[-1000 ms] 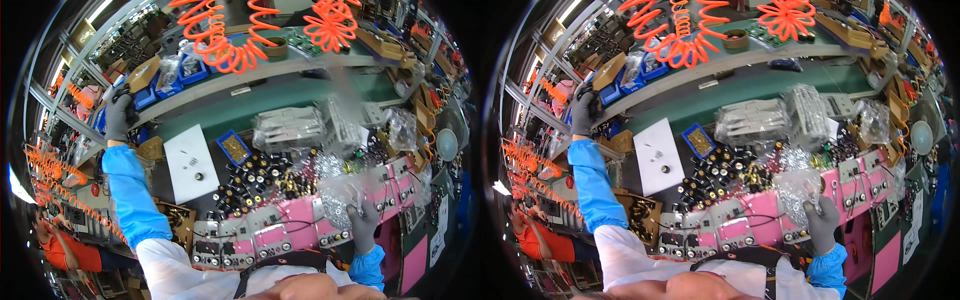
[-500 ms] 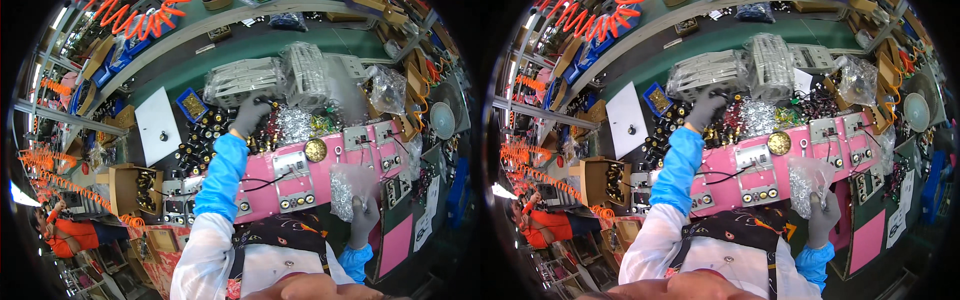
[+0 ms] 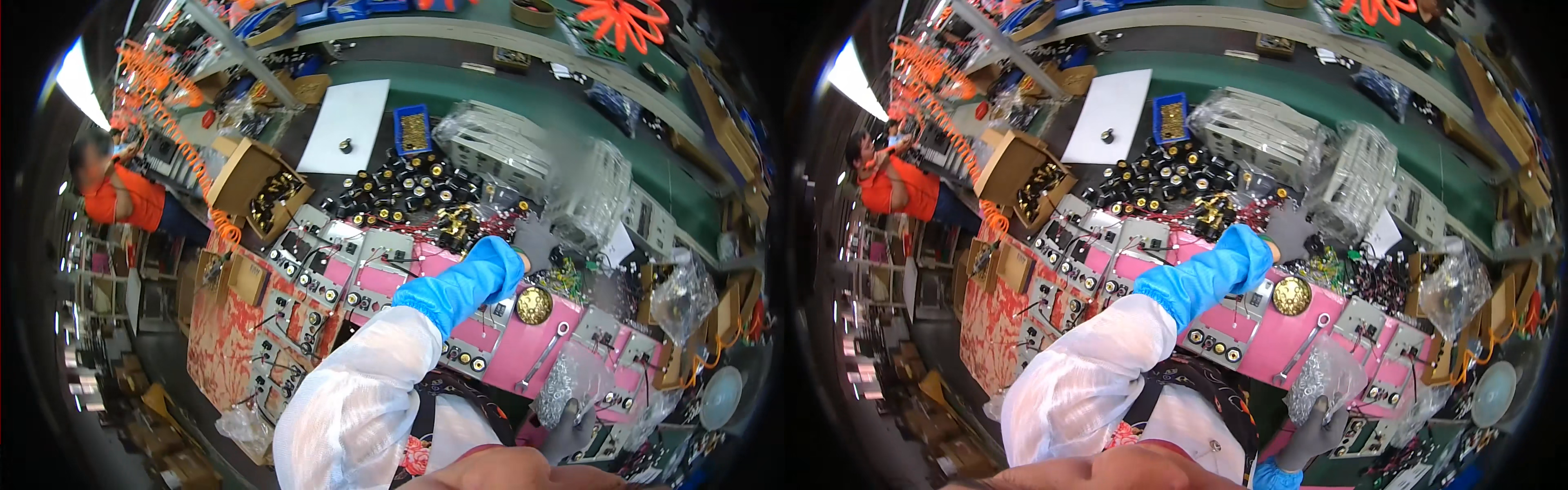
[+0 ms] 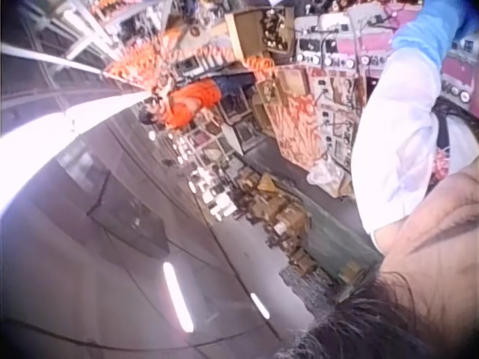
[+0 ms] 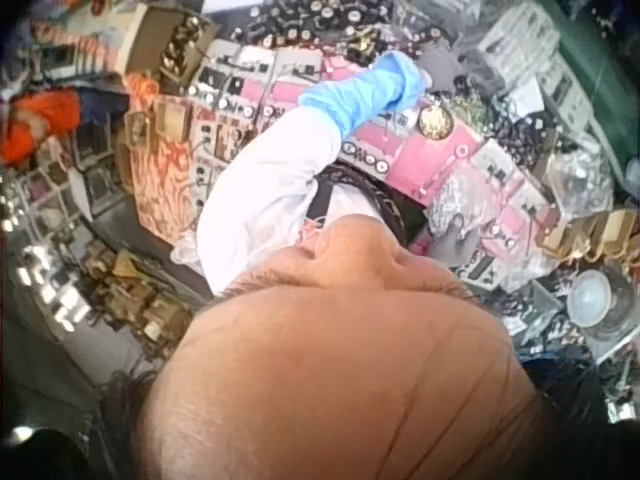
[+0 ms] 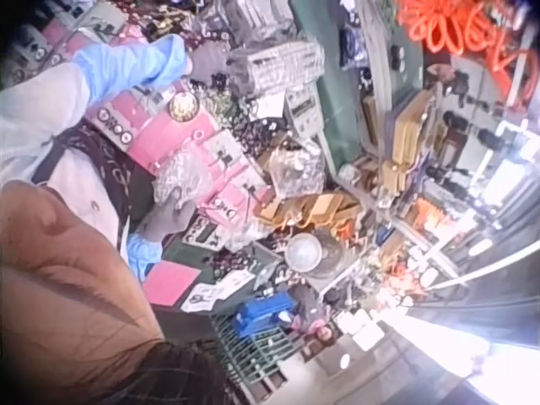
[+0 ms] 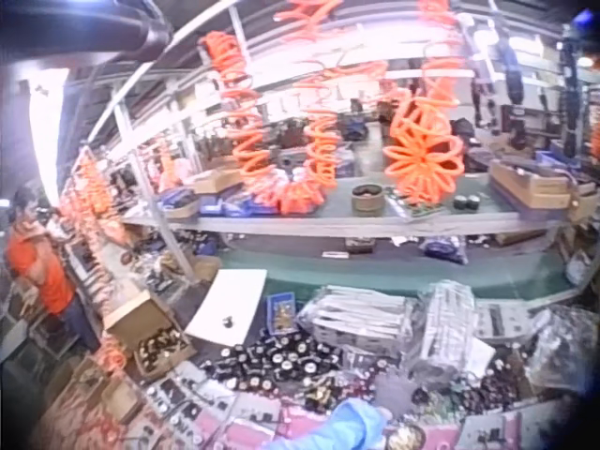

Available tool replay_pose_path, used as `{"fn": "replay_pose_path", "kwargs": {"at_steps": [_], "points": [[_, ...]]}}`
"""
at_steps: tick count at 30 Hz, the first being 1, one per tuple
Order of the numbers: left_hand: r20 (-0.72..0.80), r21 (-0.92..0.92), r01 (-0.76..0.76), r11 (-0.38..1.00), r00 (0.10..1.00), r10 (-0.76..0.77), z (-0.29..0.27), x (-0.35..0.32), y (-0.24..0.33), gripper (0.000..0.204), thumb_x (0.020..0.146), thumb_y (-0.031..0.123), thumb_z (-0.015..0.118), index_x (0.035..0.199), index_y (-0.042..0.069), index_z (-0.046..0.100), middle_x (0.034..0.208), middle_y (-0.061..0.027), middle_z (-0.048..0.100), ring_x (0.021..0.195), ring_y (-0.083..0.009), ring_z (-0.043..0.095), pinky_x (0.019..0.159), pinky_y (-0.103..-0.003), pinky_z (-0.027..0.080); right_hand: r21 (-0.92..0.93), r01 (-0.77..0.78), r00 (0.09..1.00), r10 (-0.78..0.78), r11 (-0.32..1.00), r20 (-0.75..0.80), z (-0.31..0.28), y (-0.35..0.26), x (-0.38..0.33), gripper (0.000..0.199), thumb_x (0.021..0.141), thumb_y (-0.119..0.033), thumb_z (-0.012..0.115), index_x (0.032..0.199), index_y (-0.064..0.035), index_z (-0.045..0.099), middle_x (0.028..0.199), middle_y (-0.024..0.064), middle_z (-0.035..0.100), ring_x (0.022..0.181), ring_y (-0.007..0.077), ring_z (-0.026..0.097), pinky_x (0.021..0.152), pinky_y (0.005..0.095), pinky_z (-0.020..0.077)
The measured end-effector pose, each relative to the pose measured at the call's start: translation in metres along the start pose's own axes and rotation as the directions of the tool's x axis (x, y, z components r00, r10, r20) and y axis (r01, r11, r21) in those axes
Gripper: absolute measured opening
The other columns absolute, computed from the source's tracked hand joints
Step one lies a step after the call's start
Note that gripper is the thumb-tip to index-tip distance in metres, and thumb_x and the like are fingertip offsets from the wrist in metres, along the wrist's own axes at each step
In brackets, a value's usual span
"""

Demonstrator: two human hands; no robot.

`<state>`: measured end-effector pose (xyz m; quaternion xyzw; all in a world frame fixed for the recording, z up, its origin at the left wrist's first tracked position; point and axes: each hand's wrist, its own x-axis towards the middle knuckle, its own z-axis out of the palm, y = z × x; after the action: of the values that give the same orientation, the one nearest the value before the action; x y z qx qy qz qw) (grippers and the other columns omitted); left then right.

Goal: Assemble electronic control panels by attaching buttons, wires, and using a socket wrench to tighten components on an assembly line.

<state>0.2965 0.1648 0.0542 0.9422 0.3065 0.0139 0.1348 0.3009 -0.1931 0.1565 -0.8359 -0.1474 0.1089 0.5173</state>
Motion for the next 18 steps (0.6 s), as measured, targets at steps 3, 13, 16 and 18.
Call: {"fn": "replay_pose_path", "kwargs": {"at_steps": [3, 13, 16, 18], "points": [[-0.244, -0.066, -0.136, 0.988, 0.963, 0.117, 0.039, 0.011, -0.028, 0.021, 0.083, 0.019, 0.064, 0.103, 0.022, 0.069, 0.094, -0.0104, 0.062, 0.089, -0.0334, 0.065, 0.072, -0.047, 0.052, -0.009, 0.041, 0.998, -0.041, 0.999, 0.054, 0.011, -0.005, 0.005, 0.025, 0.092, -0.010, 0.062, 0.110, 0.0074, 0.061, 0.098, 0.0083, 0.065, 0.086, 0.0163, 0.057, 0.077, 0.0305, 0.0470], [-0.347, -0.431, 0.219, 0.875, 0.855, -0.385, -0.077, -0.083, -0.205, 0.034, 0.091, 0.044, 0.054, 0.087, 0.012, 0.065, 0.082, -0.0138, 0.066, 0.081, -0.0350, 0.065, 0.069, -0.047, 0.049, 0.084, -0.006, 0.995, -0.003, 0.996, 0.100, 0.089, -0.063, -0.016, 0.032, 0.091, -0.007, 0.061, 0.118, 0.0091, 0.060, 0.100, 0.0076, 0.063, 0.085, 0.0136, 0.057, 0.075, 0.0269, 0.0469], [-0.379, -0.435, 0.445, 0.783, 0.699, -0.607, -0.106, -0.115, -0.308, 0.033, 0.089, 0.041, 0.056, 0.092, 0.010, 0.067, 0.089, -0.0153, 0.068, 0.087, -0.0366, 0.065, 0.077, -0.048, 0.050, 0.116, -0.021, 0.997, 0.012, 0.993, 0.077, 0.116, -0.081, -0.030, 0.031, 0.091, -0.007, 0.061, 0.118, 0.0086, 0.060, 0.100, 0.0072, 0.063, 0.084, 0.0129, 0.057, 0.074, 0.0261, 0.0468], [-0.380, -0.414, 0.599, 0.685, 0.570, -0.728, -0.091, -0.140, -0.391, 0.032, 0.087, 0.039, 0.058, 0.094, 0.009, 0.067, 0.093, -0.0157, 0.068, 0.090, -0.0362, 0.065, 0.079, -0.048, 0.049, 0.131, -0.031, 0.997, 0.021, 0.991, 0.077, 0.133, -0.091, -0.036, 0.030, 0.091, -0.007, 0.061, 0.117, 0.0084, 0.061, 0.100, 0.0072, 0.063, 0.083, 0.0129, 0.057, 0.074, 0.0261, 0.0469]]}}
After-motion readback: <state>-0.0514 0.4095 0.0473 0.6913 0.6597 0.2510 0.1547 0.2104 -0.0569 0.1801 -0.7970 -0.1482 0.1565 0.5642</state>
